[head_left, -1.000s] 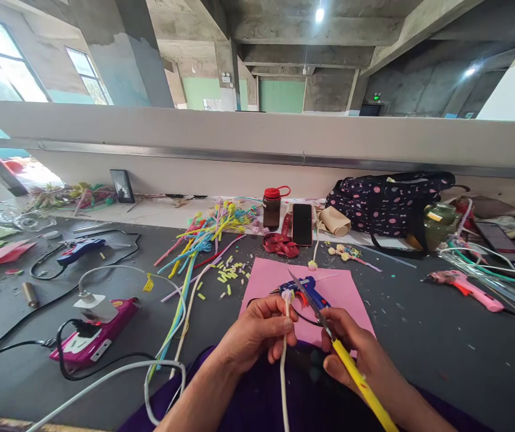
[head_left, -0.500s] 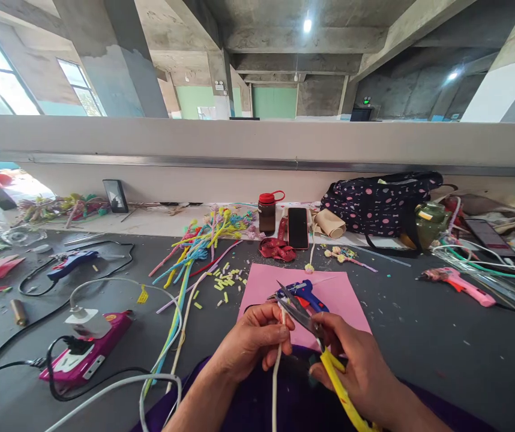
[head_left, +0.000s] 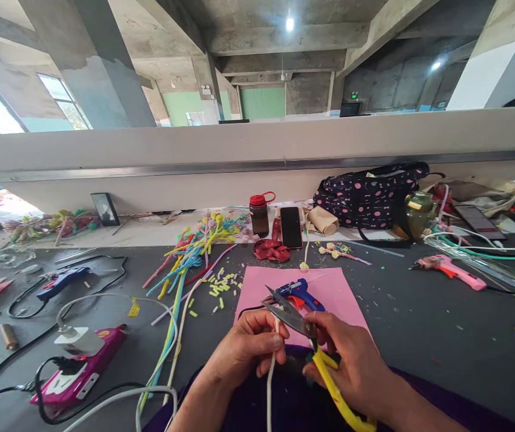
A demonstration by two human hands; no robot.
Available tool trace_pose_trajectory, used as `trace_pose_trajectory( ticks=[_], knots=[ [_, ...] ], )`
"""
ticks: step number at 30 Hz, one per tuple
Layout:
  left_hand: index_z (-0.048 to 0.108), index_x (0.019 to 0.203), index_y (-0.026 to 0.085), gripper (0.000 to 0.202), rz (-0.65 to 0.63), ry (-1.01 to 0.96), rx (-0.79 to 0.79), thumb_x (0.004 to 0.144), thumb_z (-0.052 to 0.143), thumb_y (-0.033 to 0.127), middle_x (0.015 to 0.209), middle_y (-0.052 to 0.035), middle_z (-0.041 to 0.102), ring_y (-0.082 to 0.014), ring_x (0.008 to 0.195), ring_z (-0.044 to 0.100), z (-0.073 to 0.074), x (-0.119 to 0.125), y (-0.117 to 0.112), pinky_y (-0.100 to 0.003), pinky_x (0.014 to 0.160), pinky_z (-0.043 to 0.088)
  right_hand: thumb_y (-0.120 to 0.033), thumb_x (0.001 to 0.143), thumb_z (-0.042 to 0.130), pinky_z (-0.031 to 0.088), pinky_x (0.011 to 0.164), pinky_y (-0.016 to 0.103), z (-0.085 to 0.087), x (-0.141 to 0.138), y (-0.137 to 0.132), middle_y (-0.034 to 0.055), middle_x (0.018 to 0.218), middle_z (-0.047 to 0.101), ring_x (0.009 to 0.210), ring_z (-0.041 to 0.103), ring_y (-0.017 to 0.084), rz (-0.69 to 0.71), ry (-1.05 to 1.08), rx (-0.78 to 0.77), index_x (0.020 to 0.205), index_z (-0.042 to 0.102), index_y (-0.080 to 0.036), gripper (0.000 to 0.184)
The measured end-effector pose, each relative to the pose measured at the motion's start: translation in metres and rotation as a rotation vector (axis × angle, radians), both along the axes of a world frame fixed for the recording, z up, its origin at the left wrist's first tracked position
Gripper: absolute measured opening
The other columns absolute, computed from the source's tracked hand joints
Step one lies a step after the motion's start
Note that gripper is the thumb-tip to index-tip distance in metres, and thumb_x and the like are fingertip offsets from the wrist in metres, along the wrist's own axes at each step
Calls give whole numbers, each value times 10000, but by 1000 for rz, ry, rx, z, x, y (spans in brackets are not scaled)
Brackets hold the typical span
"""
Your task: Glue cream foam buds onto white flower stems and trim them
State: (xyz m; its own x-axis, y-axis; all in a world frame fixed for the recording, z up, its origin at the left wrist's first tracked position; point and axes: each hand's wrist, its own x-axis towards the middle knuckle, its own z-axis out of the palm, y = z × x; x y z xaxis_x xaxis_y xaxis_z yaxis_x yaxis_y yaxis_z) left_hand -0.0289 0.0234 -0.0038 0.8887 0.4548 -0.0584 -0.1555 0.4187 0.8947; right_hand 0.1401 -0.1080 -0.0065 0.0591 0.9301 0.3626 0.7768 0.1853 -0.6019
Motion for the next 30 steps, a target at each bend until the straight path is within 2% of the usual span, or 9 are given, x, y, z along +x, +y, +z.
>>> trace_pose_trajectory(
  ticks=[15,30],
  knots=[
    [638,747,119,137,-19,13,3,691,704,226,526,-51,667,-31,280,405,1,0,0,-121,285,268,-280,719,654,407,578,227,-2,-1,1,-10,807,593,689,564,149,-15,25,-12,1175,427,-238,511],
    [628,751,119,177,-13,30,-3,680,717,255,526,-47,666,-34,277,394,1,-1,0,-131,286,251,-333,772,620,399,558,224,-2,0,0,-1,804,591,688,570,150,-4,8,-15,1191,417,-226,478]
  ],
)
